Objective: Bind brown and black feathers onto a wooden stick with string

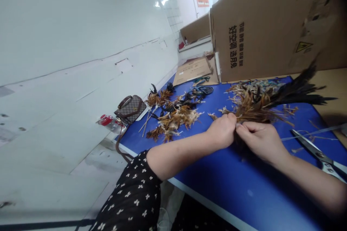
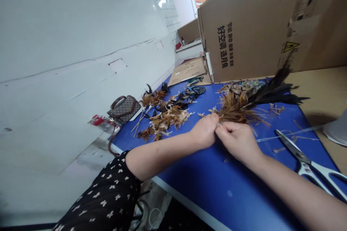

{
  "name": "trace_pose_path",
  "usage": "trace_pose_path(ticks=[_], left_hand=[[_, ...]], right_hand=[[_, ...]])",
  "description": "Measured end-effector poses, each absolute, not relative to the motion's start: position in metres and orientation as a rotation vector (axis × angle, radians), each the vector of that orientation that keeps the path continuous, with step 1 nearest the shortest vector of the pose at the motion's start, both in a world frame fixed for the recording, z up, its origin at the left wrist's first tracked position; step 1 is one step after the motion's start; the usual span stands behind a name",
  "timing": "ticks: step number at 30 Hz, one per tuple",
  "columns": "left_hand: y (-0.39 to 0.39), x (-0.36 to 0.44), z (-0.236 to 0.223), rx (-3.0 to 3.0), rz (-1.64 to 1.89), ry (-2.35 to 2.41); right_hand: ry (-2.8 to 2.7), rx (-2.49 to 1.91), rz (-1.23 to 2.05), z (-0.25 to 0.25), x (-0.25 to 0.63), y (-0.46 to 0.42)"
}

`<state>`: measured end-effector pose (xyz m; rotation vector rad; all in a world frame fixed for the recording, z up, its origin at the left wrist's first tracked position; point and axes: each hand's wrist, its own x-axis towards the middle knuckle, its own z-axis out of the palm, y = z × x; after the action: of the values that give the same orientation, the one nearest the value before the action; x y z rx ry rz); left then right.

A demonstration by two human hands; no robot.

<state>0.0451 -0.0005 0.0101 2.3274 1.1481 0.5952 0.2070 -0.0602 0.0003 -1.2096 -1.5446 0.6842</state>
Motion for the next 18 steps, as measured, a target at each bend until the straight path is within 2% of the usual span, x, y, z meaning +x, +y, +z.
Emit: trace_pose_path(ticks=[9, 13, 18], left_hand=[[0.021, 0.020, 0.035, 2.254, 0.500, 1.215], [0.017, 0.004, 0.049, 2.111, 0.532, 1.160], [0.003, 0.005, 0.046, 2.185, 0.532, 1.316]], right_hand=[[-1.606, -1.219, 0.758, -0.020, 0.204, -0.054], [-1.658, -1.189, 0.637, -0.028, 0.201, -0.052], [-1.796, -1.072, 0.410, -0.026, 0.192, -0.059]])
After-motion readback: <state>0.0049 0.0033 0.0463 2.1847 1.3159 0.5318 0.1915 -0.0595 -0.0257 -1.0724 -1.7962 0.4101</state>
